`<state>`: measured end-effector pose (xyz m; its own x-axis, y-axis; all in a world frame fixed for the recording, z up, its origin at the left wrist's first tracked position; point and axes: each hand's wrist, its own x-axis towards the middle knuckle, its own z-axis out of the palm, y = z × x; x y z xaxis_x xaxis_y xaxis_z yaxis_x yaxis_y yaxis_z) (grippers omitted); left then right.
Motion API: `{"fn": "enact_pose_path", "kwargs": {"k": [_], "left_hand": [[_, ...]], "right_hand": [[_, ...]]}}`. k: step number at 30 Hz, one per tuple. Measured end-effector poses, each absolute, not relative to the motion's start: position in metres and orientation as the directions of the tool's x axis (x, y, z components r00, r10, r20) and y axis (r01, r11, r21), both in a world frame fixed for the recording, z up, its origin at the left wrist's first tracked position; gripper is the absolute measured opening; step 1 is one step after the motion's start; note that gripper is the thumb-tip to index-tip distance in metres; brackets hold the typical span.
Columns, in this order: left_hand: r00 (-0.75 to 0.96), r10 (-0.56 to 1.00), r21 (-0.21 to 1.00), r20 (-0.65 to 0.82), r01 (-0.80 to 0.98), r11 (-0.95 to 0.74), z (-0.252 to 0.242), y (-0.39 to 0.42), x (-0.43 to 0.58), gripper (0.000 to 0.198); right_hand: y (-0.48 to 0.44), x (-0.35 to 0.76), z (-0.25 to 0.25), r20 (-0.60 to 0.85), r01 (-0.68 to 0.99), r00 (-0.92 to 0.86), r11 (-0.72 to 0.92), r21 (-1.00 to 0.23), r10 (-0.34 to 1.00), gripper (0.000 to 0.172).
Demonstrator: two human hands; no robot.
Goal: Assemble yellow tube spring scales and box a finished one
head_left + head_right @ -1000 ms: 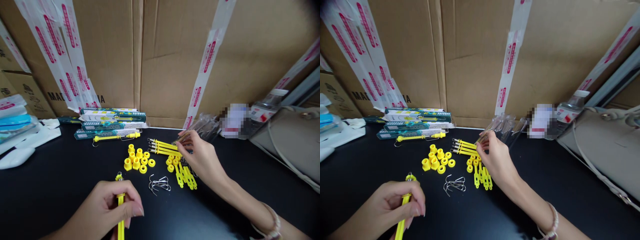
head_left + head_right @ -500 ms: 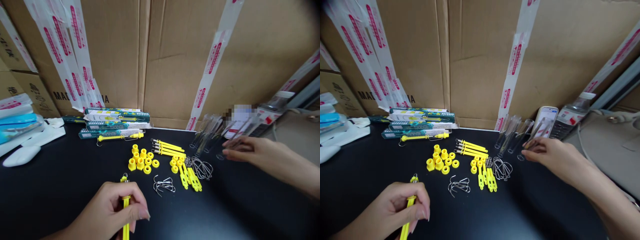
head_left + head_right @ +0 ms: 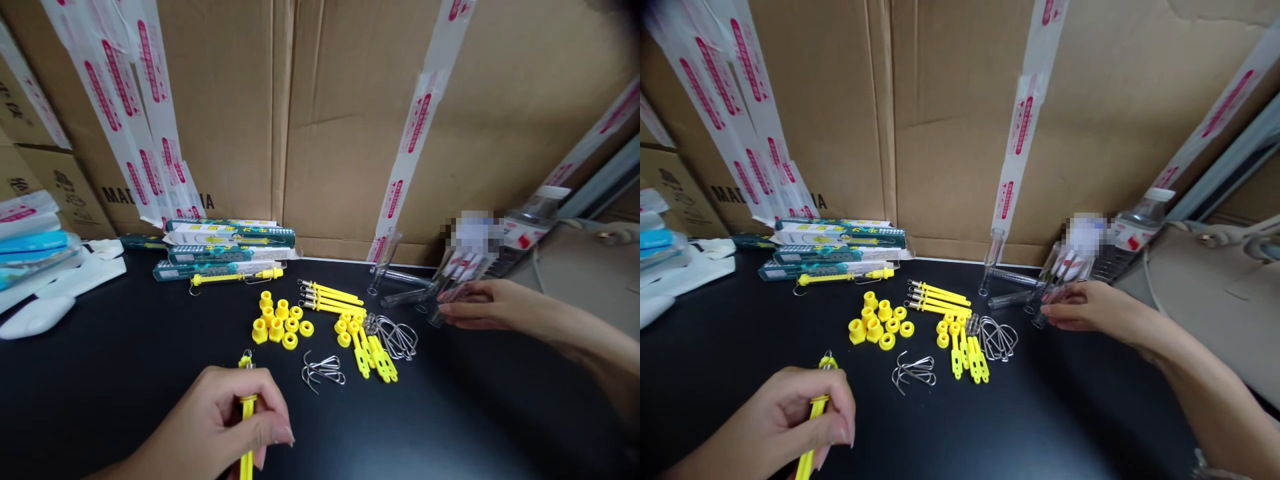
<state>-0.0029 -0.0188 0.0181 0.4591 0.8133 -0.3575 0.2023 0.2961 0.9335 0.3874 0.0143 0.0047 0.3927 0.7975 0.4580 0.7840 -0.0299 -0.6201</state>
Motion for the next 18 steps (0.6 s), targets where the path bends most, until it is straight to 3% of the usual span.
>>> {"fn": "enact_pose_path", "kwargs": {"k": [5, 11, 15, 18], "left_hand": [[0.441, 0.825, 0.934, -0.353, 0.223, 0.281, 0.022, -0.019, -0.001, 0.020], [0.425, 0.825, 0.923, -0.374, 0.259, 0.284, 0.028, -0.020, 0.002, 0.021], [0.418, 0.823, 0.916, -0.385, 0.280, 0.287, 0.029, -0.020, 0.004, 0.021], [0.419, 0.819, 0.912, -0.392, 0.293, 0.287, 0.030, -0.019, 0.004, 0.021]], "right_hand": [[0.014, 0.399, 0.015, 0.149, 0.614, 0.386, -0.133, -0.778, 0.910, 0.039], [0.021, 0.424, 0.028, 0.004, 0.612, 0.290, -0.182, -0.770, 0.957, 0.031], [0.030, 0.443, 0.021, 0.030, 0.733, 0.298, -0.208, -0.648, 0.954, 0.022], [0.037, 0.458, 0.014, 0.254, 0.844, 0.356, -0.192, -0.501, 0.899, 0.028]]}}
